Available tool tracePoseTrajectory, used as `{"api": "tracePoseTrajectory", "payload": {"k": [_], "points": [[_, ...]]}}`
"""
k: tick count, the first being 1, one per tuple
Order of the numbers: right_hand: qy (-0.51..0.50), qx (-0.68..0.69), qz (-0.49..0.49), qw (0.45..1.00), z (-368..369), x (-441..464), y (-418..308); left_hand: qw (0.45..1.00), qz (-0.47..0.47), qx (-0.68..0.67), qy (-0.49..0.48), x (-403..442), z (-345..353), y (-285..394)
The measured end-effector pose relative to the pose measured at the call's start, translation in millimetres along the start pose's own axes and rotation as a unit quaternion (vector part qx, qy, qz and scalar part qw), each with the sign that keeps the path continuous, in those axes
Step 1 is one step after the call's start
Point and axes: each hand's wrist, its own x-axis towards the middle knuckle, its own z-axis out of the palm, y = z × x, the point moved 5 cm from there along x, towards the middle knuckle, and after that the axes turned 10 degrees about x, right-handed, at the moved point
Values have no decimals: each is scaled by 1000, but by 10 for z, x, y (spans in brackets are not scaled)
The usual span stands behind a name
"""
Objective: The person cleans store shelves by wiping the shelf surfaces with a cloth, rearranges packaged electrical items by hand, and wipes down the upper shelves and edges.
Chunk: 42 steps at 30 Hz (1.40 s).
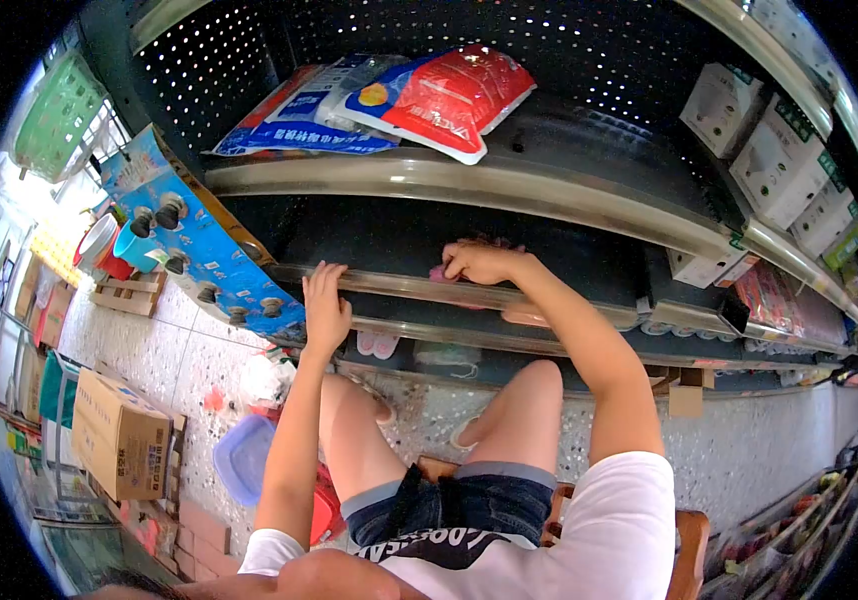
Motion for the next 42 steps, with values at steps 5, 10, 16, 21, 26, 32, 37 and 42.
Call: {"api": "tracePoseTrajectory", "payload": {"k": [5, 10, 16, 21, 26, 32, 37, 42], "points": [[10, 33, 39, 999, -45, -618, 378, 1000, 5, 1, -6, 10, 21, 8], [5, 83, 78, 993, -142, -1171, 647, 1000, 2, -2, -7, 4, 26, 7], [171, 287, 33, 942, -406, -1551, 351, 998, -17, 30, -48, 48, 34, 42], [221, 629, -24, 745, -200, -1447, -129, 988, 29, -147, -35, 105, -145, 659], [151, 785, -128, 587, 99, -1055, -654, 802, -83, -553, -211, 25, -173, 1298], [145, 770, -149, 603, 282, -811, -838, 726, -201, -587, -295, -257, -275, 1240], [157, 751, -59, 638, 364, -774, -812, 754, -230, -593, -165, -318, -287, 932], [202, 671, 15, 713, 442, -831, -755, 638, -317, -698, -66, -241, -390, 880]]}}
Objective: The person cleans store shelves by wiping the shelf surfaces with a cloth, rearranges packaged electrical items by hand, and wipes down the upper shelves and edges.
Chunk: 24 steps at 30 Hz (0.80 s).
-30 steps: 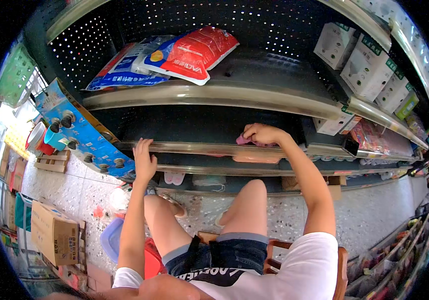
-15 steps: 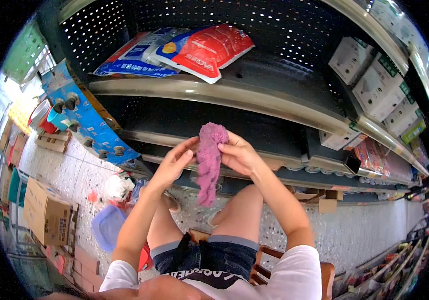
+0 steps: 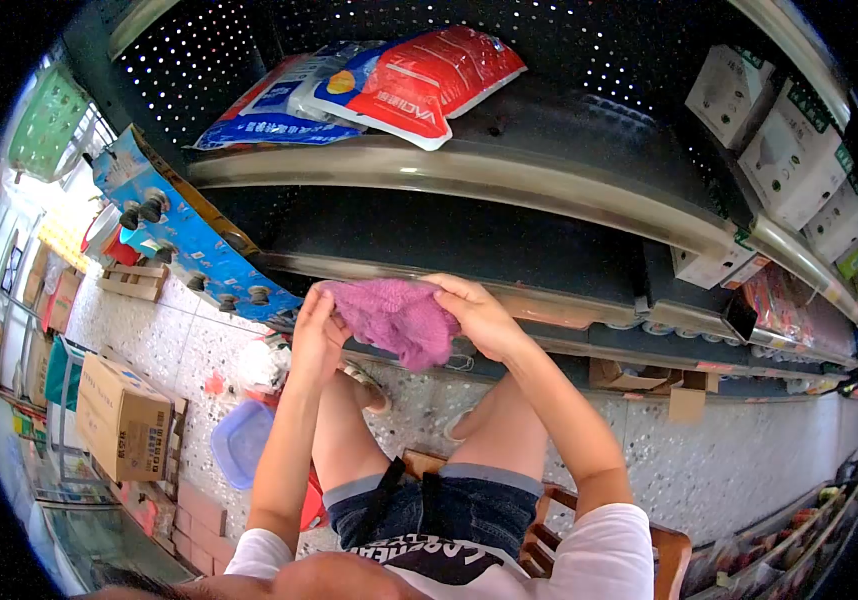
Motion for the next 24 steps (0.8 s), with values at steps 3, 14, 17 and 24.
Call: {"api": "tracePoseTrajectory", "payload": {"k": [3, 14, 17, 24], "points": [[13, 6, -14, 1000, -97, -11, 79, 995, 60, 77, 25, 112, -162, -95], [88, 372, -112, 917, -194, -23, 548, 969, -115, -206, -77, -11, 121, -368], [44, 365, 44, 929, -16, -29, 989, 949, -117, -272, -107, 1, 122, -445], [77, 267, -114, 954, -156, -147, 590, 995, -52, -72, -54, -69, -189, -269]]}}
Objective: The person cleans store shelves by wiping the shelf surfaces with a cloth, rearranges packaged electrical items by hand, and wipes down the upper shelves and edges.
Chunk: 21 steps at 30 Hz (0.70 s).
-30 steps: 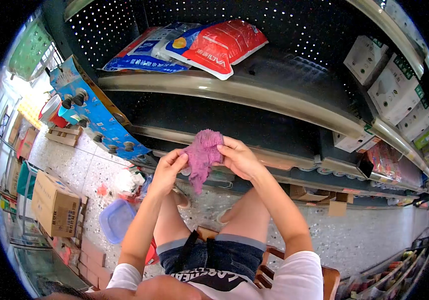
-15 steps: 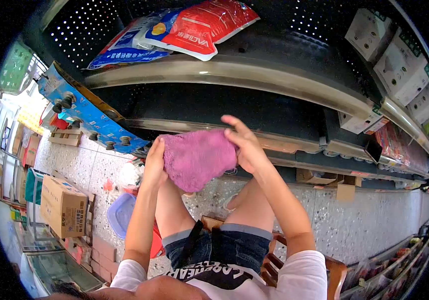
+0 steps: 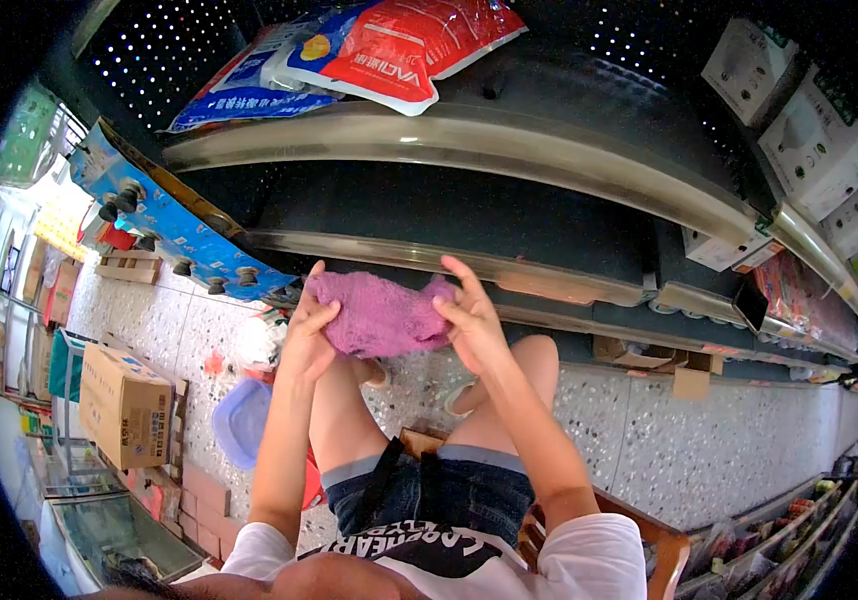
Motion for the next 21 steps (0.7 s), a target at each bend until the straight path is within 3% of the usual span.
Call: {"api": "tracePoseTrajectory", "payload": {"k": [5, 8, 10, 11, 12, 15, 19, 21], "points": [[29, -191, -92, 977, -9, 47, -264, 972, 9, 234, 15, -14, -132, 65], [24, -397, -164, 903, -10, 56, -308, 922, 50, 384, 11, -38, -111, 112], [19, -528, -206, 824, 88, 35, -328, 879, 7, 475, 40, -20, -159, 96], [8, -561, -194, 804, 140, 16, -325, 854, -12, 518, 53, -4, -188, 92], [-5, -593, -184, 784, 221, -7, -326, 814, 96, 572, 35, 9, -118, 155], [-60, -656, -150, 738, 252, -21, -218, 736, 64, 674, -1, -27, -70, 173], [-143, -714, -140, 671, 174, -101, -92, 664, 138, 731, -73, -92, 24, 158], [-157, -731, -119, 653, 100, -61, -88, 678, 102, 718, -123, -114, 45, 85]]}}
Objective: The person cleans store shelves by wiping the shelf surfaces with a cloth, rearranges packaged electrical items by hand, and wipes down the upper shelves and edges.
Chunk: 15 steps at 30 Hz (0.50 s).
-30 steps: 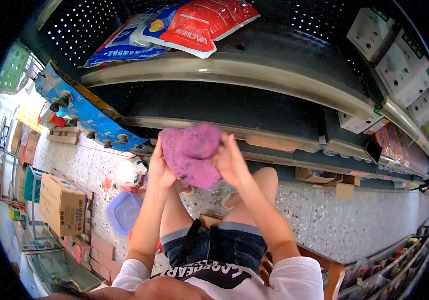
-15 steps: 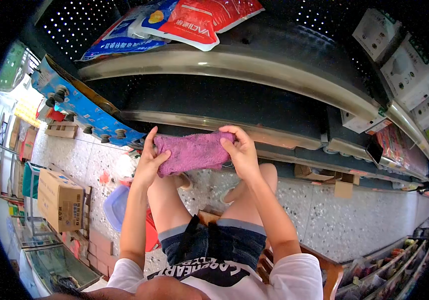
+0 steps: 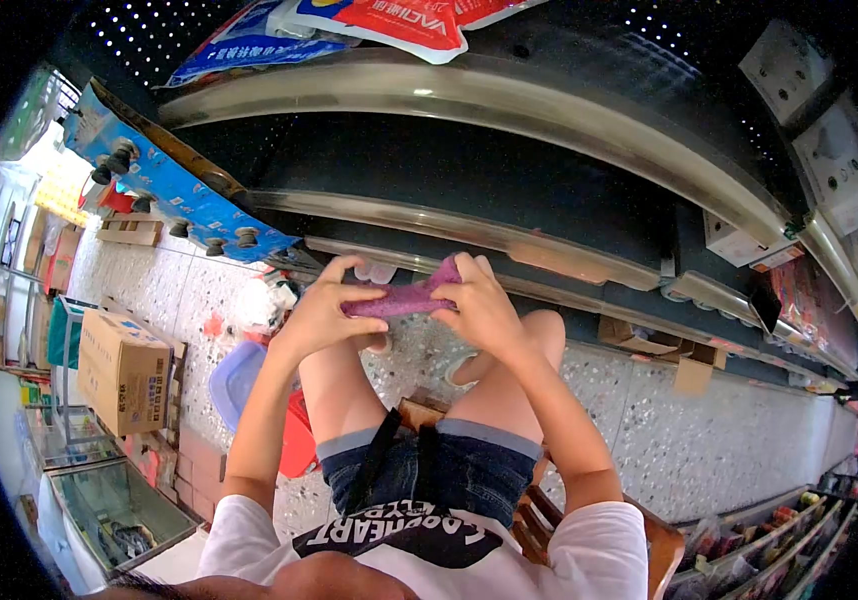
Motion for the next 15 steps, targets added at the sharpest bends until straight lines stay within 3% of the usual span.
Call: {"api": "tracePoseTrajectory", "payload": {"k": [2, 3, 6, 7, 10, 13, 15], "points": [[15, 7, 19, 1000, 16, -21, 40, 998, 7, -4, -58, -37, 103, -31], [27, -15, 19, 999, -11, -30, 18, 999, 26, -5, -26, -13, 79, -2], [81, -79, 65, 991, -59, -98, 36, 985, -95, -72, -125, 44, 126, 1], [111, -98, 77, 986, -76, -56, 40, 994, -46, -59, -84, 36, 129, -6], [189, -142, 78, 968, -56, -51, 51, 987, -49, -46, -144, 66, 193, -14], [205, -133, 76, 967, -97, -41, 67, 991, 90, -98, -28, 135, 176, 75], [177, -106, 106, 973, -109, 1, 65, 981, 99, -156, -59, 148, 145, 86]]}}
